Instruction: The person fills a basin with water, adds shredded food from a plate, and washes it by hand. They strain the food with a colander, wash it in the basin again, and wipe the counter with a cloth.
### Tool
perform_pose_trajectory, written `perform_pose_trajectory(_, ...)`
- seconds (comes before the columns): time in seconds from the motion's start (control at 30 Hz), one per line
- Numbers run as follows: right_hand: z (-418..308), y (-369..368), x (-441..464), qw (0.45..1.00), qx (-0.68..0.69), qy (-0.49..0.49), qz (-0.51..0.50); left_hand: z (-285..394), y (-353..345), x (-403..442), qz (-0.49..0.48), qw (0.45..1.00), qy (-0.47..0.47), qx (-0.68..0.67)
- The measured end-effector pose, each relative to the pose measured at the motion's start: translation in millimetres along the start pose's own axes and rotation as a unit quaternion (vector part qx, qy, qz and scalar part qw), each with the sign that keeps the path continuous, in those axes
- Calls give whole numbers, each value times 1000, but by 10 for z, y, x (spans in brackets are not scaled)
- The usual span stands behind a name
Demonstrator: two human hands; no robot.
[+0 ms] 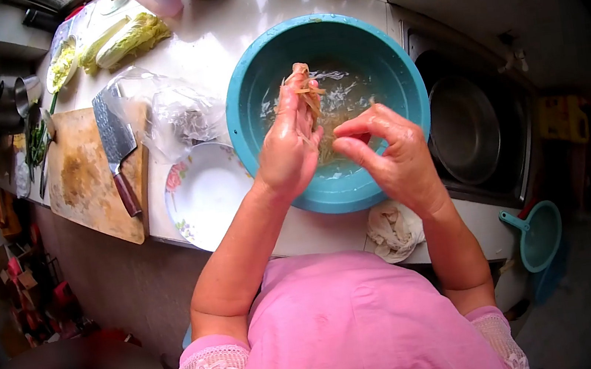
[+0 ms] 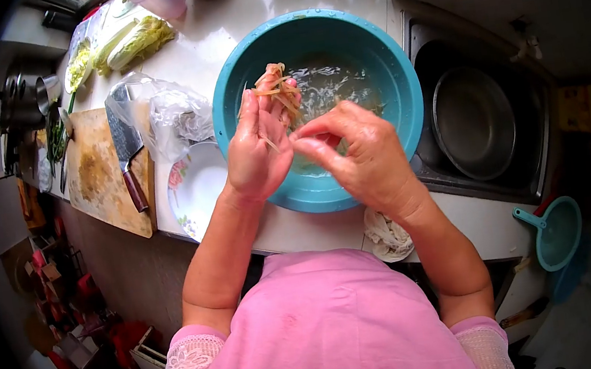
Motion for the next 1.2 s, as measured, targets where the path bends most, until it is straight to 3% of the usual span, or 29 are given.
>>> perform_pose_trajectory(0.17, 17, -174, 10, 997, 73, -17, -25, -33, -39, 5, -39, 997, -62, 13)
perform_pose_trajectory(0.37, -2, -51, -16, 995, 90, -41, 4, 84, 61, 13, 8, 1000, -18, -6)
perform_pose_trajectory(0.43, -55, 52, -38, 996, 78, 41, 9, 66, 175, 39, 54, 998, 14, 9)
perform_pose_trajectory(0.57, -263, 328, -80, 983, 154, 105, -6, 3, 382, 61, 111, 992, 52, -15)
perform_pose_trajectory(0.7, -540, 551, -107, 940, 298, 164, -26, -44, 495, 78, 146, 988, 26, -38)
perform_pose_trajectory(0.83, -783, 711, -42, 896, 345, 267, -79, -47, 493, 69, 149, 988, 36, -29)
perform_pose_trajectory(0.9, -879, 754, 21, 833, 366, 305, -282, -23, 490, 91, 147, 989, 27, -22)
perform_pose_trajectory(0.97, -892, 715, -16, 831, 397, 299, -251, -30, 510, 73, 153, 988, 23, -8)
perform_pose_trajectory(1.03, -897, 730, 3, 795, 445, 330, -247, -27, 518, 92, 153, 988, 22, -9)
perform_pose_trajectory(1.2, -848, 713, 18, 804, 442, 318, -241, -52, 532, 106, 163, 986, 33, 21)
Point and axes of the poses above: each hand's wrist, its own x-axis towards the middle knuckle, its own y-axis out of the back of the hand, z = x × y, the point moved 3 cm from there along x, towards the middle knuckle, and after that the axes turned 8 degrees about -x, right-handed, at the moved point
